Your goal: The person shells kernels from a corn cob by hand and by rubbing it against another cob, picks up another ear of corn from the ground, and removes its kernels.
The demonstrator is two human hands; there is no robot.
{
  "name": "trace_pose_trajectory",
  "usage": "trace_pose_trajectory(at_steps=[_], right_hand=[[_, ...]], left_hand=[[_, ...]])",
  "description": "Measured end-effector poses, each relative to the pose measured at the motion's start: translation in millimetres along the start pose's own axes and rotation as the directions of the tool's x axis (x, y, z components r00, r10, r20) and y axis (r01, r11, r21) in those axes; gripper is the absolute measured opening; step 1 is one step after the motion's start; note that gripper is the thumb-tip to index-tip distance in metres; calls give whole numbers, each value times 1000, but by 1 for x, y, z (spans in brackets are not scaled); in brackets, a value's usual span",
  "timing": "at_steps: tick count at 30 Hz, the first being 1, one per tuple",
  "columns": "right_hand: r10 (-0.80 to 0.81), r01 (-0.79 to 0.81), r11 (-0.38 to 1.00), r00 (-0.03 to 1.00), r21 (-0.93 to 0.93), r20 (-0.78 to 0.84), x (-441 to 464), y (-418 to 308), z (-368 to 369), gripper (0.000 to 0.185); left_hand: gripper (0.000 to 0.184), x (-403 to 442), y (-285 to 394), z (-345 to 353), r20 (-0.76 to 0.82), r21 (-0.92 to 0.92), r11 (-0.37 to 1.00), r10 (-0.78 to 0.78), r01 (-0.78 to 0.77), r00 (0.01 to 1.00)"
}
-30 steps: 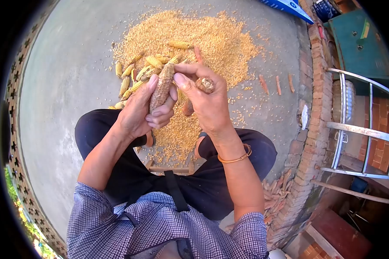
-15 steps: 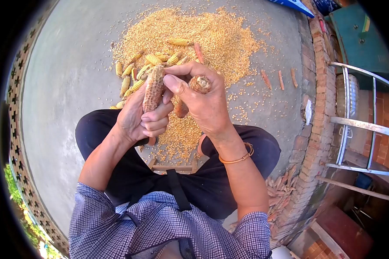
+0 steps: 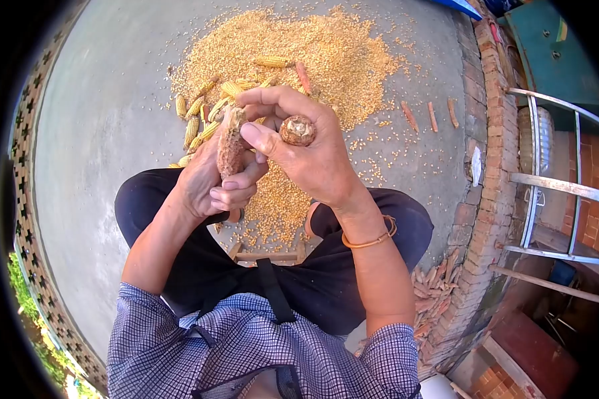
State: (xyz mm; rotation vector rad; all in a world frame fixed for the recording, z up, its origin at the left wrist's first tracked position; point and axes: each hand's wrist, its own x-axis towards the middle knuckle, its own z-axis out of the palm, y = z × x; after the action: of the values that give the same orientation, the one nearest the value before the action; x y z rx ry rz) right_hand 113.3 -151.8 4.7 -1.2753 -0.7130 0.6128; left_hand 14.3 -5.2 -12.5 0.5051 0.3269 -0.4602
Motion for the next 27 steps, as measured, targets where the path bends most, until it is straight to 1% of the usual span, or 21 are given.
trace_pose_trajectory(at_steps=[2, 4, 7, 9, 11, 12, 13, 16, 17, 23, 26, 27], right_hand=[[-30, 32, 998, 998, -57, 51, 0, -5, 1, 24], [18, -17, 999, 999, -31, 36, -1, -2, -1, 25], [31, -27, 996, 998, -88, 46, -1, 3, -6, 24], [50, -47, 994, 999, -97, 21, 0, 3, -7, 22], [101, -103, 994, 994, -38, -49, -1, 2, -6, 21], [98, -100, 995, 993, -23, -69, -1, 3, -8, 20], [93, -94, 995, 992, -10, -88, 0, 3, -10, 20], [90, -85, 995, 989, 48, -115, 1, 4, -13, 19], [92, -85, 994, 988, 66, -120, 2, 4, -14, 19], [116, -94, 984, 983, 153, -142, 2, 0, -9, 18], [86, -72, 989, 990, 128, -112, 2, 0, -11, 18], [88, -68, 989, 985, 134, -150, 2, 0, -10, 18]], left_hand=[[73, 0, -1, -1, -9, 34, 999, -27, 27, 1000], [74, 0, -1, -2, -11, 64, 997, -32, 33, 999], [72, 1, -1, 0, -15, 92, 996, -15, 17, 1000], [70, 1, -1, 0, -29, 93, 996, -13, 16, 999], [65, 2, 1, 3, -66, 107, 994, 24, -16, 998], [63, 2, 2, 4, -83, 115, 993, 42, -32, 996], [56, 2, 2, 5, -55, 128, 989, 80, -72, 995], [48, 2, 2, 5, -163, 119, 983, 161, -142, 974], [40, 0, 3, 4, -113, 98, 974, 214, -203, 970], [36, -1, 4, -3, -85, 101, 973, 218, -209, 972], [38, -1, 5, 2, -138, 117, 972, 219, -204, 966], [38, -2, 6, 0, -106, 134, 971, 215, -200, 971]])
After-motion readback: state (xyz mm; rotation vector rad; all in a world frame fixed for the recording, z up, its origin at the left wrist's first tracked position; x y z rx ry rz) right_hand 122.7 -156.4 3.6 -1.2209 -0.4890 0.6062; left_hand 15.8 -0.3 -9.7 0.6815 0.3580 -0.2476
